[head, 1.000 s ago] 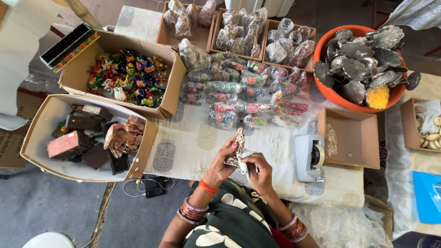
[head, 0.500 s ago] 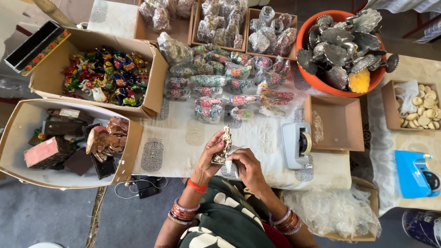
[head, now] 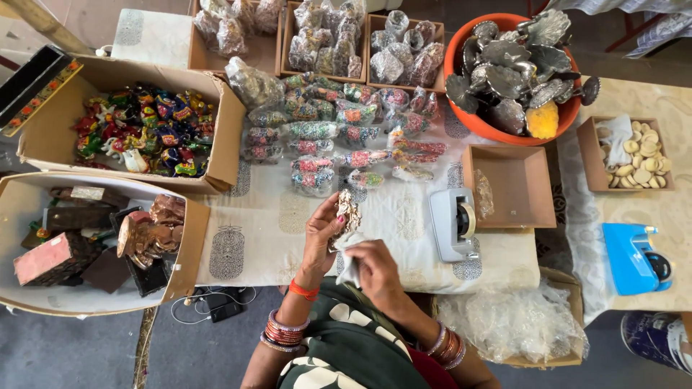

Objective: The recorder cleans a small figurine with a cloth and then packages it securely using bubble wrap and tape at a workshop table.

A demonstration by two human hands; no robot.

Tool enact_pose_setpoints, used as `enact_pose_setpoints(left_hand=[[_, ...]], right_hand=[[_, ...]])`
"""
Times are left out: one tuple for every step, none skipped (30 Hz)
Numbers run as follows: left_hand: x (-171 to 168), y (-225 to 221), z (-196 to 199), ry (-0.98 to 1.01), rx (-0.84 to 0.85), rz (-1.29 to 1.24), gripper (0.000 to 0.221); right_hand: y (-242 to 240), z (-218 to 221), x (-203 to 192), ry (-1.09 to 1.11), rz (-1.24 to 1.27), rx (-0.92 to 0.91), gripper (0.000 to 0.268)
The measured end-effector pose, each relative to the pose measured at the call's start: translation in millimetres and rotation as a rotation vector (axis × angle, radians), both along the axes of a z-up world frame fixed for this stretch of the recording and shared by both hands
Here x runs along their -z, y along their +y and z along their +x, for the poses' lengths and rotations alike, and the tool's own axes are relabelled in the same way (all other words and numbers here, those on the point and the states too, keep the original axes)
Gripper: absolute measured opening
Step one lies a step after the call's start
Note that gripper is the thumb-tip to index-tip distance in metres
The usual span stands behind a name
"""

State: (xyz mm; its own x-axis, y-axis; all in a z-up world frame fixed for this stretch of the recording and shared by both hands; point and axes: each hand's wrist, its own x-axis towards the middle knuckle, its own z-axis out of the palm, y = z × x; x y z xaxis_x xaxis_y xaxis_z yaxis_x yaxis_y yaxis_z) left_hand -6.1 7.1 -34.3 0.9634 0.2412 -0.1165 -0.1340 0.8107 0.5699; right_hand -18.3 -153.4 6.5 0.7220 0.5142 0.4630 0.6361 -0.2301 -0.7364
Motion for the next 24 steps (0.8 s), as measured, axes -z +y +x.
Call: enact_pose_setpoints(left_hand=[[-1,-2,0,0.003,0.008,0.000,0.059],[-1,-5,1,0.031,-0.024,0.063,0.059],[-2,-8,1,0.059,-0.054,0.125,0.060],[-5,-8,2,0.061,-0.046,0.125,0.060],[-9,-8,3,0.050,-0.074,0.113,0.061],[-13,-8,4,0.039,-0.101,0.100,0.061],[-13,-9,4,0.036,-0.095,0.100,0.061],[-13,-9,3,0.044,-0.095,0.129,0.062],[-14,-10,3,0.052,-0.096,0.158,0.062],[-11,-12,6,0.048,-0.091,0.157,0.062],[-8,-13,7,0.058,-0.131,0.171,0.062],[-5,-15,7,0.068,-0.172,0.184,0.062],[-7,-13,7,0.068,-0.166,0.184,0.062],[-10,-12,7,0.066,-0.203,0.244,0.061],[-13,-10,7,0.063,-0.238,0.304,0.060],[-10,-10,7,0.061,-0.232,0.305,0.060],[-6,-10,6,0.052,-0.246,0.295,0.061],[-1,-9,4,0.043,-0.259,0.284,0.062],[-6,-8,3,0.043,-0.259,0.285,0.062],[-10,-7,3,0.023,-0.229,0.278,0.061],[-13,-8,0,0.006,-0.197,0.268,0.060],[-12,-9,-1,0.009,-0.195,0.266,0.060],[-10,-10,0,-0.001,-0.219,0.319,0.060],[-9,-12,1,-0.011,-0.242,0.372,0.061]], right_hand=[[3,2,-8,0.003,0.000,0.008,0.027],[5,4,-15,-0.029,-0.013,0.043,0.029],[7,6,-23,-0.062,-0.027,0.080,0.032],[8,9,-21,-0.059,-0.028,0.088,0.032],[8,12,-19,0.012,0.014,0.141,0.030],[9,16,-18,0.084,0.057,0.194,0.029],[8,18,-12,0.081,0.058,0.200,0.029],[7,20,-6,0.184,0.088,0.228,0.027],[6,22,-1,0.286,0.118,0.253,0.024],[6,20,-1,0.282,0.119,0.259,0.024],[8,16,-2,0.179,0.070,0.224,0.026],[9,12,-2,0.076,0.021,0.189,0.028],[12,8,-11,0.076,0.021,0.195,0.028],[14,5,-20,-0.035,-0.010,0.158,0.028],[17,2,-30,-0.146,-0.040,0.123,0.029],[16,6,-19,-0.146,-0.039,0.129,0.029],[15,10,-8,-0.137,-0.030,0.121,0.028],[14,14,3,-0.127,-0.020,0.114,0.027],[14,18,1,-0.127,-0.020,0.114,0.027],[14,21,-1,0.066,0.014,0.171,0.028],[12,22,-2,0.264,0.044,0.229,0.031],[11,20,6,0.267,0.042,0.230,0.031],[10,20,14,0.291,0.038,0.218,0.028],[9,19,21,0.315,0.034,0.206,0.025]])
